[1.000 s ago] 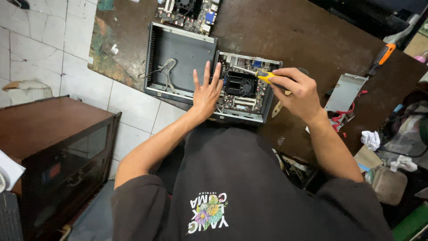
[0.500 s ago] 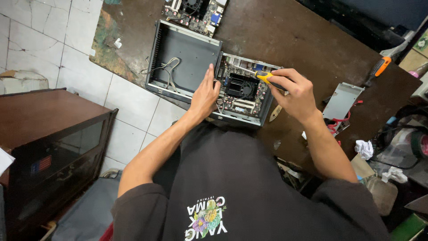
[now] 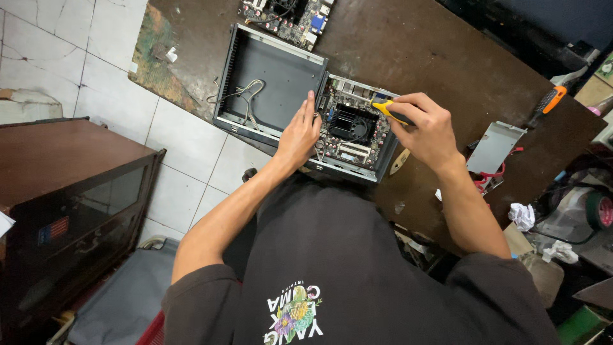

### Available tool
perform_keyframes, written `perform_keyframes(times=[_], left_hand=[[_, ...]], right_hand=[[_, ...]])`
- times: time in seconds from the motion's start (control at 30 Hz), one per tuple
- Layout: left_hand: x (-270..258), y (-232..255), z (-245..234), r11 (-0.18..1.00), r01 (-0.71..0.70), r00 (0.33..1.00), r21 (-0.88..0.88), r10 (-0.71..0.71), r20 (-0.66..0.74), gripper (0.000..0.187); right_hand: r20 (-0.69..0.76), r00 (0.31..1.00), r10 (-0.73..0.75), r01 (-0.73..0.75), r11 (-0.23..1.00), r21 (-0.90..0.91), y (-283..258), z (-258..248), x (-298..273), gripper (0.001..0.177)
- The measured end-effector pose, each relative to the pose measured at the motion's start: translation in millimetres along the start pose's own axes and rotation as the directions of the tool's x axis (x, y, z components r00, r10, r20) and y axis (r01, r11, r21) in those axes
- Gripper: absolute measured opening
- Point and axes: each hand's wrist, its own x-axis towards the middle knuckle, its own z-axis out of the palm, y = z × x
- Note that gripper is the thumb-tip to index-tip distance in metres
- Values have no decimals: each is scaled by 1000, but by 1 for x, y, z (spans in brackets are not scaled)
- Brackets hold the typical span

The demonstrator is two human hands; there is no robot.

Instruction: The person uses a screwdriver to remove screws from the motherboard inside an open computer case. They then use their hands to disconnect cables and remove the motherboard from the case.

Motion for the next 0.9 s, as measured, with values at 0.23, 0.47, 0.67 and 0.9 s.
perform_keyframes(times=[0.23, 0.47, 0.67, 0.9], left_hand=[[-4, 14, 27, 994, 106, 991, -23, -104, 80, 22], [4, 21, 38, 991, 135, 956, 1, -131, 263, 20], [6, 17, 33, 995, 98, 975, 19, -100, 198, 12], [11, 13, 15, 989, 54, 977, 140, -81, 196, 14]], right_hand=[[67, 996, 52, -50, 998, -34, -6, -2, -2, 20], [175, 978, 114, -102, 992, -74, 6, 2, -5, 24], [176, 977, 123, -107, 990, -97, 15, 6, -9, 22], [169, 981, 98, -84, 993, -87, 19, 7, -13, 24]])
